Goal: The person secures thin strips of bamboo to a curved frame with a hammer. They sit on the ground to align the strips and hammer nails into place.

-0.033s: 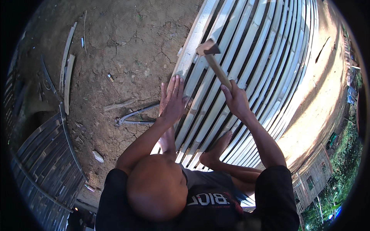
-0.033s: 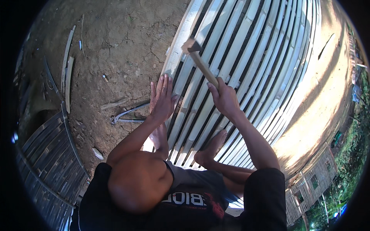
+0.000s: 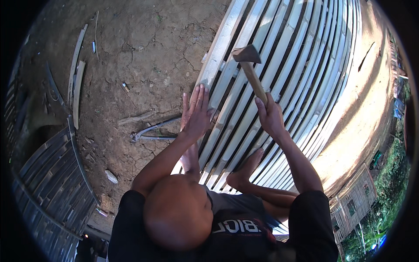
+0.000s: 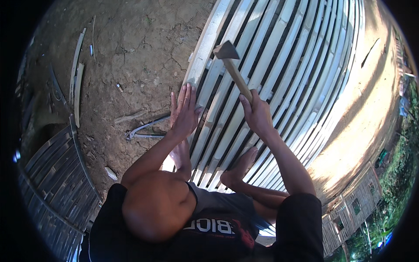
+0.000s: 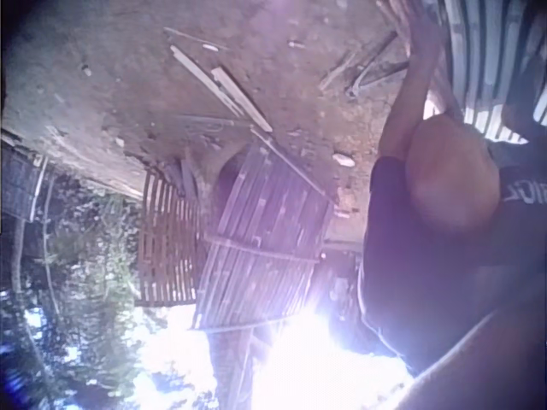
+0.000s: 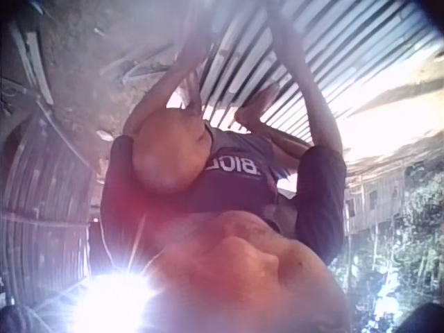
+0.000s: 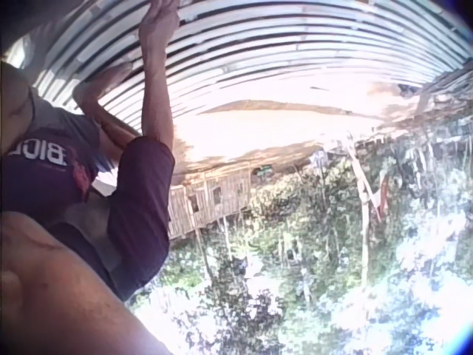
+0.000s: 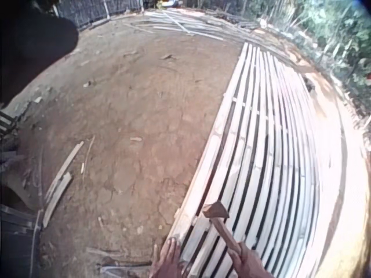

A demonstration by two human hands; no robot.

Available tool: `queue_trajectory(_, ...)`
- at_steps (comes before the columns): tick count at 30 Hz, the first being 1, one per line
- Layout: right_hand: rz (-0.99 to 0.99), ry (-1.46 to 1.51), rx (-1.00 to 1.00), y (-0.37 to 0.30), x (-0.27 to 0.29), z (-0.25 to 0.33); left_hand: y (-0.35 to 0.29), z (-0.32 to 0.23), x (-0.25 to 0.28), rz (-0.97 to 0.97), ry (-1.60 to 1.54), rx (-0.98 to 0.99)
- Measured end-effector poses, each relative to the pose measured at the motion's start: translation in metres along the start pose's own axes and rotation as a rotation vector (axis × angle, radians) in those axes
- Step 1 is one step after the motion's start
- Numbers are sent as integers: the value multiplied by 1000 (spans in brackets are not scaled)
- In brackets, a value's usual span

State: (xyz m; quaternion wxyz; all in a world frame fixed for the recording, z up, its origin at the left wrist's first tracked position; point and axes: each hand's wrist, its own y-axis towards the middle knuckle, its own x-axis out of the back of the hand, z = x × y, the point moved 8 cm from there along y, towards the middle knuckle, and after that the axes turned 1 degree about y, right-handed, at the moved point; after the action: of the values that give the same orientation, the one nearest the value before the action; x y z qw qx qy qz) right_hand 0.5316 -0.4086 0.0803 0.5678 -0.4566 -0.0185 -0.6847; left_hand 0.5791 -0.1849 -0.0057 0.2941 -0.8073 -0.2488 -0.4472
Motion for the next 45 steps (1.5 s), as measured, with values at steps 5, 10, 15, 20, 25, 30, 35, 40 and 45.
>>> queue_trajectory(5,-107,19,-28,-13,-10,-17,7,0,5,13,-5,71)
queue_trajectory(10,-60,-169,-19,4,-39,-35,4,-10,4,0,17,46)
queue_trajectory(15,-136,16,-27,-9,-37,-17,2,-5,4,-15,45,39)
queue_trajectory(20,2,-1,-122,-2,-38,-21,3,-5,3,68,56,56)
queue_trajectory(25,-28,244,-106,-18,-40,-14,3,-3,3,5,-8,49)
queue_trajectory(30,107,122,-86,-15,-16,-34,7,-2,5,-35,-9,40)
queue_trajectory(35,-74,242,-65,-10,-26,-39,5,-7,6,-21,3,40)
queue_trajectory(40,80,129,-42,-21,-37,-17,3,0,7,-21,-5,53)
queue_trajectory(45,35,-53,-78,-23,-46,-31,5,-7,2,-5,25,35)
